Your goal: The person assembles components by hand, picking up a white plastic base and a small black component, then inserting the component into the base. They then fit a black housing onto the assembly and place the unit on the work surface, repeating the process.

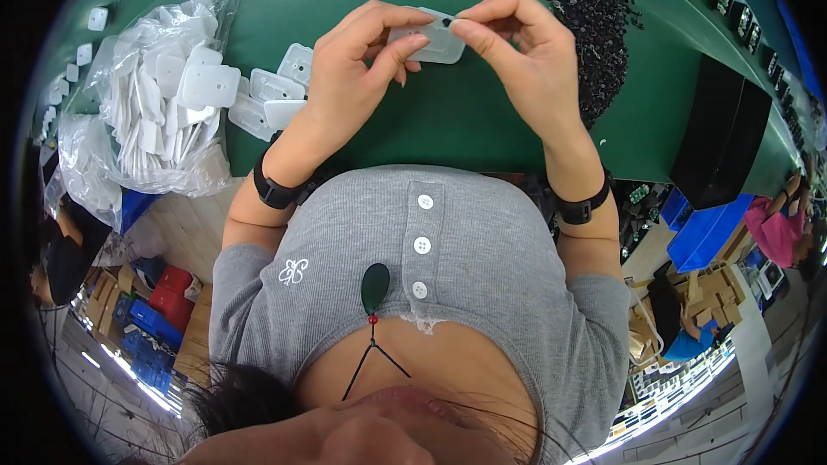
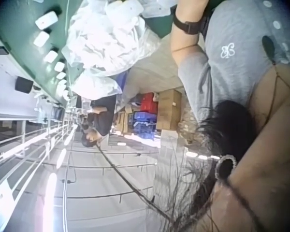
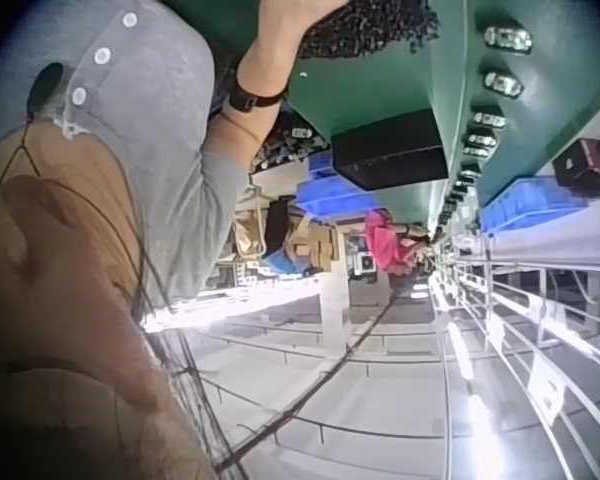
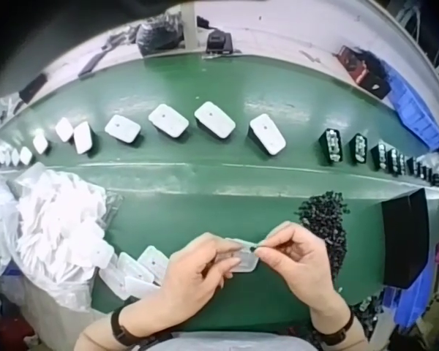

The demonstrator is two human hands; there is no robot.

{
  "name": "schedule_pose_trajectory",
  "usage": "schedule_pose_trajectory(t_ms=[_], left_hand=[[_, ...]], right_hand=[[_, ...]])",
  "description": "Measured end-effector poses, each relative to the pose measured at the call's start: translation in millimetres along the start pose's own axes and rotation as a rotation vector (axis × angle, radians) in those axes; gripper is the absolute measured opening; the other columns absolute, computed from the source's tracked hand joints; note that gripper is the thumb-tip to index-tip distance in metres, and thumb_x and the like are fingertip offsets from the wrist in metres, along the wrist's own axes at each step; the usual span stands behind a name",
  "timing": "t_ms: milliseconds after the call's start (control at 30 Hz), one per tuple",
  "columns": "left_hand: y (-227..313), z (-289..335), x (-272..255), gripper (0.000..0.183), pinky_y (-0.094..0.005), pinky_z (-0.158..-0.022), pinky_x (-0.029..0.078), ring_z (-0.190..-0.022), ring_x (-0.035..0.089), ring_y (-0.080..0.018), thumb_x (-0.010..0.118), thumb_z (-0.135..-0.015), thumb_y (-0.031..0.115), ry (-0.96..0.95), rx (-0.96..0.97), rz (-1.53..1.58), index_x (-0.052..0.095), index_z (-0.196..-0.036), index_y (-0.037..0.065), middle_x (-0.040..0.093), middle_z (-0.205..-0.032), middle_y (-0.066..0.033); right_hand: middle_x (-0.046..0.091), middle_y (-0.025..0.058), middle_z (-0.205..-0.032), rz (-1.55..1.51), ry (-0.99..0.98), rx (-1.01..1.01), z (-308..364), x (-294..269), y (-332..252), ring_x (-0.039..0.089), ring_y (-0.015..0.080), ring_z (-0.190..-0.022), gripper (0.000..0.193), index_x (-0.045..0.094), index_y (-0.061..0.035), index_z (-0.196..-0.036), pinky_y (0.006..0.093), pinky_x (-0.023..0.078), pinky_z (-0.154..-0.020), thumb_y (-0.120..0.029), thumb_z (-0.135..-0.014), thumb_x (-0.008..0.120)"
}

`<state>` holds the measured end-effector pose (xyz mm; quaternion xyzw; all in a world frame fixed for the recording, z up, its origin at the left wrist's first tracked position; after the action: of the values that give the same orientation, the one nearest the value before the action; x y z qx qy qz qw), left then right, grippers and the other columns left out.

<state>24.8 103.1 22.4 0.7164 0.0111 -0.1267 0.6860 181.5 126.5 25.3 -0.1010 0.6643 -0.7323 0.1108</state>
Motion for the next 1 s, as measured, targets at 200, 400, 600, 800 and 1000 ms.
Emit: schedule_pose_trajectory(t_ms=[200,400,600,800,1000], left_hand=[[9.3,0.9,-3.1,0.012,-0.0207,-0.050,0.048,-0.063,0.064,-0.0103,0.063,-0.091,0.000,0.045,0.121,-0.090,0.068,-0.102,0.001,0.064,-0.088,-0.0055],[3.0,2.0,-3.7,0.010,-0.0204,-0.050,0.048,-0.060,0.064,-0.0103,0.063,-0.091,0.002,0.023,0.057,-0.054,0.069,-0.100,0.002,0.064,-0.087,-0.0055],[-13.0,3.8,-1.2,0.019,-0.0207,-0.058,0.051,-0.069,0.066,-0.0116,0.060,-0.093,-0.001,0.004,-0.080,0.102,0.065,-0.111,0.001,0.065,-0.090,-0.0061],[-13.8,4.5,-4.7,0.032,-0.0236,-0.062,0.055,-0.076,0.068,-0.0148,0.059,-0.091,-0.006,0.122,-0.115,0.418,0.059,-0.121,0.004,0.065,-0.095,-0.0087],[-26.2,6.5,5.9,0.038,-0.0245,-0.065,0.056,-0.084,0.069,-0.0183,0.056,-0.095,-0.003,-0.058,-0.319,0.366,0.046,-0.131,-0.004,0.065,-0.104,-0.0147]], right_hand=[[0.065,0.0003,-0.087,-0.072,-0.009,0.120,0.8,15.4,19.7,0.059,0.0073,-0.078,0.011,0.067,-0.0023,-0.092,0.0215,0.048,-0.071,-0.009,-0.086,0.073],[0.061,0.0051,-0.090,0.487,0.008,-0.264,5.9,22.7,-18.3,0.056,0.0107,-0.076,0.010,0.064,-0.0004,-0.095,0.0219,0.045,-0.067,0.000,-0.087,0.069],[0.059,0.0031,-0.086,0.521,0.036,-0.327,10.5,23.1,-23.5,0.050,0.0084,-0.067,0.009,0.065,-0.0024,-0.091,0.0208,0.038,-0.059,-0.001,-0.085,0.071],[0.058,0.0006,-0.084,0.413,0.080,-0.196,9.5,17.3,-10.8,0.046,0.0053,-0.066,0.009,0.065,-0.0027,-0.090,0.0200,0.033,-0.056,-0.001,-0.084,0.071],[0.058,0.0000,-0.080,0.434,0.081,-0.184,7.9,20.6,-8.5,0.044,0.0047,-0.065,0.007,0.065,-0.0031,-0.087,0.0200,0.031,-0.056,-0.003,-0.085,0.072]])
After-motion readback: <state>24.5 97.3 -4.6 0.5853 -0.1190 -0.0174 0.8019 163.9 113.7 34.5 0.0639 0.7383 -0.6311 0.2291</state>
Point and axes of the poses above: each hand's wrist, its own z-axis away from the middle knuckle, its own x-axis out of the palm, y = z × x, the point moved 9 cm from there along -z, towards the middle knuckle
